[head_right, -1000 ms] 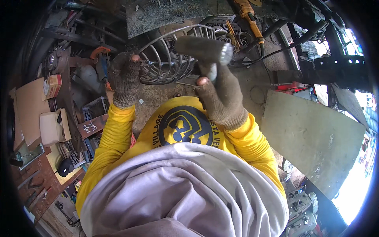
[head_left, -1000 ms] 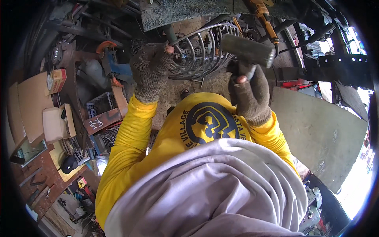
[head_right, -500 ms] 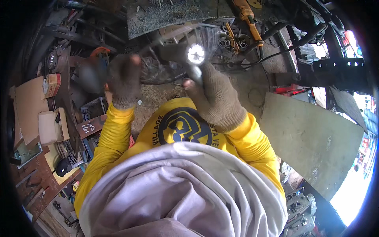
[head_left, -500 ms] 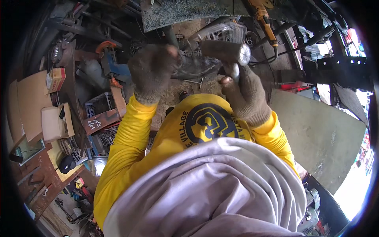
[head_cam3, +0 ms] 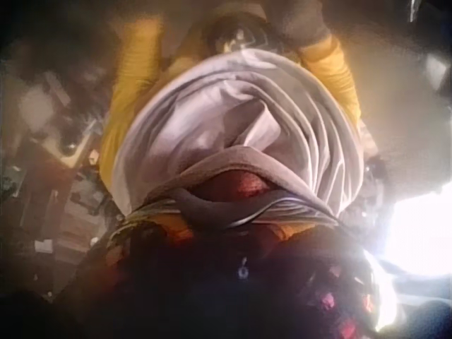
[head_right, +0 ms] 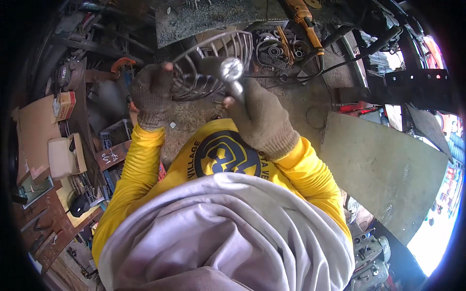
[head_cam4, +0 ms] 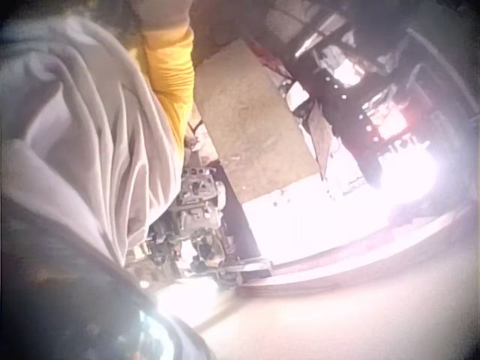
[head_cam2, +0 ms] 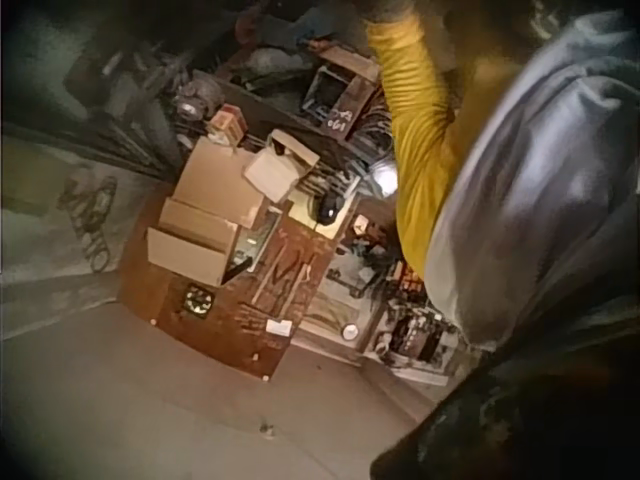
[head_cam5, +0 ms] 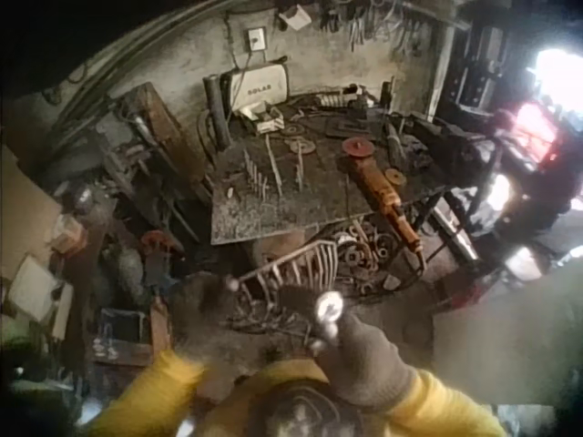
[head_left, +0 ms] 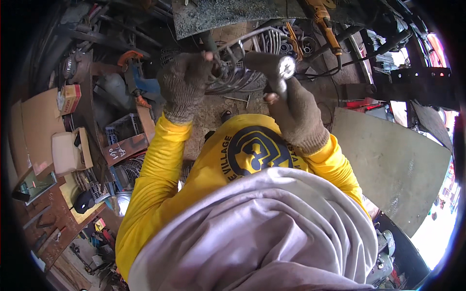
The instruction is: The person hammers a circular metal frame on a workbench and then welds the metal rods together using a welding tool.
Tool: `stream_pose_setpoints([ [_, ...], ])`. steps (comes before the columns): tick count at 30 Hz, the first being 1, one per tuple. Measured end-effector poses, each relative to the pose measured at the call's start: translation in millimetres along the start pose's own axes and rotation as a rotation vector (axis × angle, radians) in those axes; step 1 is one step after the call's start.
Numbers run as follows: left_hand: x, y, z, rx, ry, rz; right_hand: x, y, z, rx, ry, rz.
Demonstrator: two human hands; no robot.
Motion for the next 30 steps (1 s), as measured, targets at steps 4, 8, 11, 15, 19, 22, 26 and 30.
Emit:
stream_pose_setpoints([
  [4,1.7,12.4,4.3,0.187,-0.131,0.254,-10.9,-10.4,1.2,-0.263,-0.206,0.322],
  [8,-0.9,10.3,6.4,-0.003,-0.047,0.162,-16.9,-12.9,-2.2,-0.023,-0.191,0.49],
  [11,-4.5,9.9,7.0,-0.057,0.017,0.206,-11.6,-34.6,-6.0,-0.079,-0.227,0.494],
  [15,-7.9,6.5,6.6,0.064,0.014,0.299,-8.3,-36.7,-8.4,0.016,-0.195,0.546],
  [19,-6.5,12.6,4.7,-0.039,0.032,0.245,-9.0,-36.4,-8.6,0.061,-0.238,0.544],
  [22,-4.6,15.2,1.9,-0.056,0.043,0.181,-9.5,-39.4,-7.8,0.065,-0.24,0.539],
  [26,-4.2,10.7,0.9,-0.061,0.032,0.11,-8.7,-37.4,-7.0,0.059,-0.231,0.497],
  [30,-4.8,5.8,1.9,-0.021,0.043,0.172,-9.3,-36.7,-6.8,0.057,-0.19,0.464],
])
Point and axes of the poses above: each hand's wrist, its own z-axis towards the middle knuckle, its own x-axis out of the palm, y = z × x, the point moved 1 cm from there along z, towards the middle knuckle, and after that the axes turned 11 degrees about z, right-handed, at the moved point
